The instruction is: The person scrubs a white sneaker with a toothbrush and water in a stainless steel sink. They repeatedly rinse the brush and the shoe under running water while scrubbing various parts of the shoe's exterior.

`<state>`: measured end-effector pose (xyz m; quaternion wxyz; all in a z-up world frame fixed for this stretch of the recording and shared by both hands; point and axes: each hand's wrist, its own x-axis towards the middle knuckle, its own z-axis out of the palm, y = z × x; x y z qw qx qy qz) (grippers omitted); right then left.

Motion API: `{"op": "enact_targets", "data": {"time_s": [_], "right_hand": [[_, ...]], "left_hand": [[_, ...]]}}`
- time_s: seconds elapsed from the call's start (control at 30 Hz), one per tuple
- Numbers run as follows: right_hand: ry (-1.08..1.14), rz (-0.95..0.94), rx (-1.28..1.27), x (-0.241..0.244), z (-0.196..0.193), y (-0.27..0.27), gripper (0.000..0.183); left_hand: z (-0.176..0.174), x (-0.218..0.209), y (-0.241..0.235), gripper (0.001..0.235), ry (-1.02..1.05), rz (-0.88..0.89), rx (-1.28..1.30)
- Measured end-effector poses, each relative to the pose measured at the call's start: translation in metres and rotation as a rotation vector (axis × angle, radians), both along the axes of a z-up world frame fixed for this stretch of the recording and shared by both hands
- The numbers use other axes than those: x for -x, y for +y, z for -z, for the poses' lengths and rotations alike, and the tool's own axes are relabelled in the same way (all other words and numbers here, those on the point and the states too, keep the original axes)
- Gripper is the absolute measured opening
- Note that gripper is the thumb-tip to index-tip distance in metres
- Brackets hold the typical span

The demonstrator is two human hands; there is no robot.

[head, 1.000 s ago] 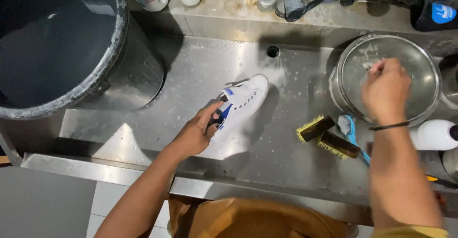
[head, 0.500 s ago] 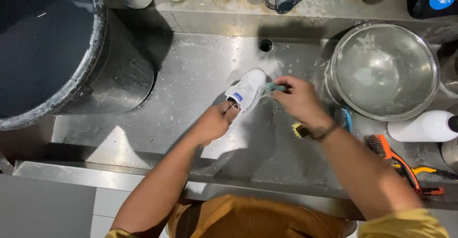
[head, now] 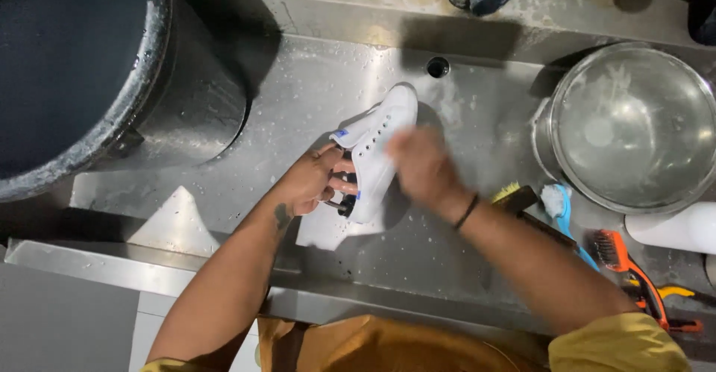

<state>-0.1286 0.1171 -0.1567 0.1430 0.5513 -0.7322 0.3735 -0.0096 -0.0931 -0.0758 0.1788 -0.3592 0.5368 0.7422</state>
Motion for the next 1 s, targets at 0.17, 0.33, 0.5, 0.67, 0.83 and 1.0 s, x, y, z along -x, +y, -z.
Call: {"op": "enact_targets", "data": {"time_s": [0.17, 0.33, 0.5, 0.67, 0.83, 1.0], "right_hand": [[-0.031, -0.061, -0.097, 0.004, -0.025, -0.011, 0.022], [-0.079, 0.02, -0.03, 0.013, -0.038, -0.023, 0.019], [0.078, 0.013, 0.055, 0.043, -0.01, -0.022, 0.021], [-0.108, -0.076, -0.011, 0.014, -0.036, -0.026, 0.026], [0.139, 0.06, -0.043, 0.003, -0.032, -0.027, 0.028], [0.052, 0.018, 0.02, 0.033, -0.035, -0.02, 0.025]], "left_hand": [[0.01, -0.001, -0.007, 0.048, 0.005, 0.047, 0.041], [-0.035, 0.004, 0.007, 0.052, 0.011, 0.122, 0.098], [-0.024, 0.005, 0.012, 0.056, 0.012, 0.116, 0.085], [-0.016, 0.005, 0.009, 0.053, 0.087, 0.114, 0.087], [0.036, 0.003, 0.008, 0.048, 0.14, -0.123, -0.105], [0.057, -0.004, 0.006, 0.038, 0.179, -0.149, -0.236]]}}
